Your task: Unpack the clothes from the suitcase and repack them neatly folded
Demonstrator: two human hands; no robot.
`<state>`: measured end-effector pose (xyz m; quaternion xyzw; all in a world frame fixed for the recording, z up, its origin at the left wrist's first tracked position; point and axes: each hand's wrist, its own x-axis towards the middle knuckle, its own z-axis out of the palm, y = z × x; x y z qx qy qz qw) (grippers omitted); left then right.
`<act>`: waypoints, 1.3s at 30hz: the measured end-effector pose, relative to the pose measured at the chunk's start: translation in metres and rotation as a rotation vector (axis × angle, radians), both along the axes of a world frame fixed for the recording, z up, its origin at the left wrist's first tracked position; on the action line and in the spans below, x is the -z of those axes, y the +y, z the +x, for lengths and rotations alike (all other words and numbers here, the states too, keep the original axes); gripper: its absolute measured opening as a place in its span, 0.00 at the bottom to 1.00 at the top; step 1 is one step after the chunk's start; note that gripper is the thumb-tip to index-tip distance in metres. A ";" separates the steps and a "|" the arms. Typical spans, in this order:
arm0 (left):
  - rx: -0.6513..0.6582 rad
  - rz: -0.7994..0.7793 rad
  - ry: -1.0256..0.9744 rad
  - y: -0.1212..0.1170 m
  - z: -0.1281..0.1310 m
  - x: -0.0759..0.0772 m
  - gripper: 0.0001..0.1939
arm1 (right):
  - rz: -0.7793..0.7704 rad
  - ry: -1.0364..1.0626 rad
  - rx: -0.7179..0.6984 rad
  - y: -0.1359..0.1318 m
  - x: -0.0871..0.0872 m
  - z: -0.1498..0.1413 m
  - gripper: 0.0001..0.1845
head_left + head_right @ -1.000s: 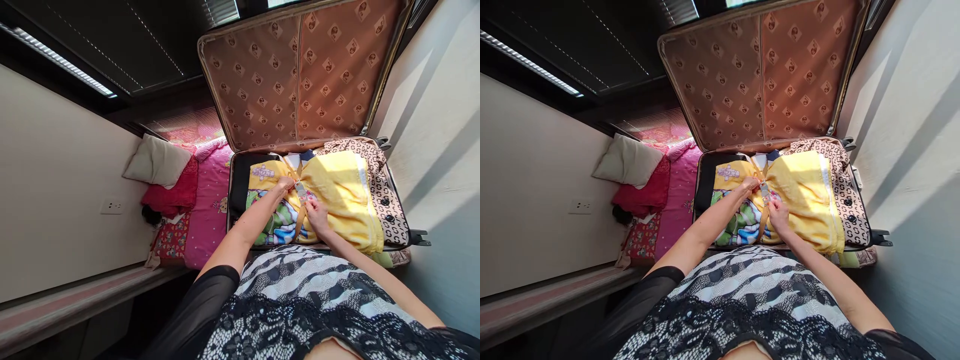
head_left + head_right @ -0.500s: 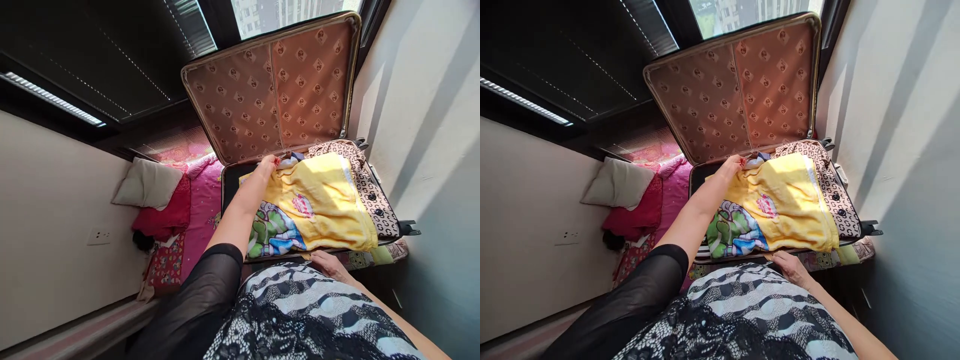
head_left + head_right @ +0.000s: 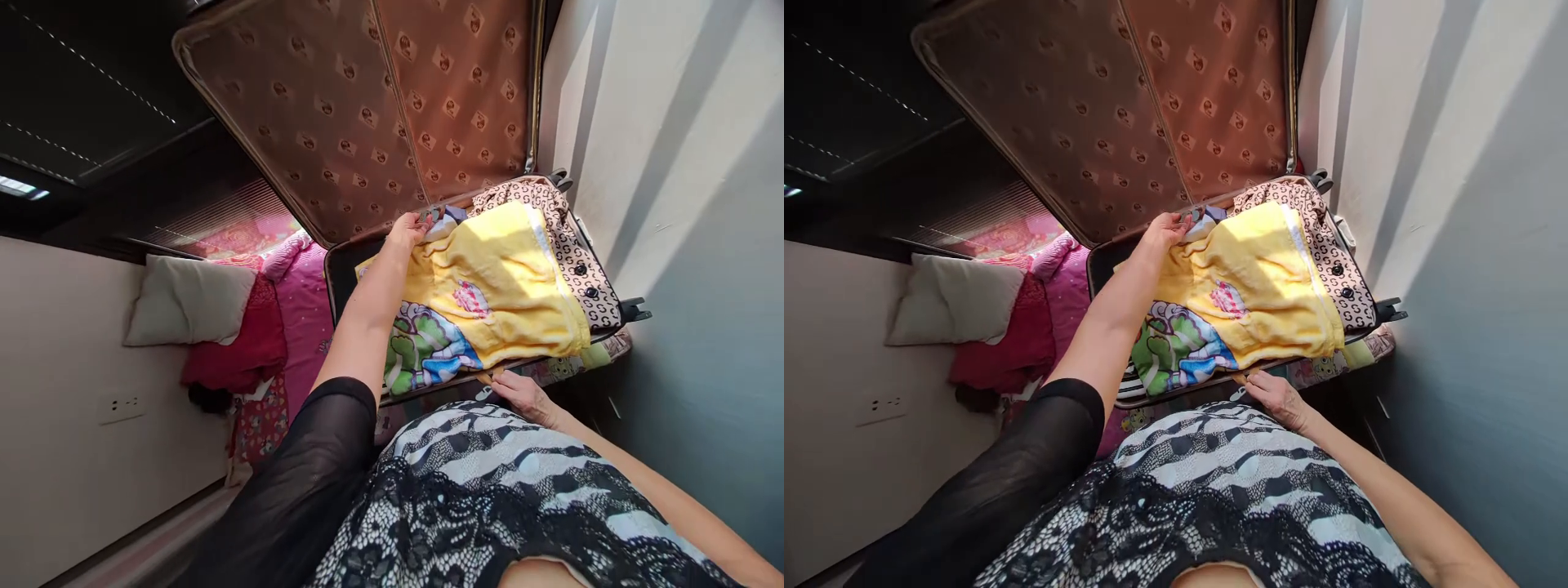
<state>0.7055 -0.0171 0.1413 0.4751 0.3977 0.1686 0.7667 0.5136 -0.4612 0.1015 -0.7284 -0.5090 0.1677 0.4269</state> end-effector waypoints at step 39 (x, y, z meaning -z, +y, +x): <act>-0.191 0.493 0.549 -0.121 -0.342 0.001 0.20 | 0.025 -0.371 0.076 0.031 -0.004 0.087 0.15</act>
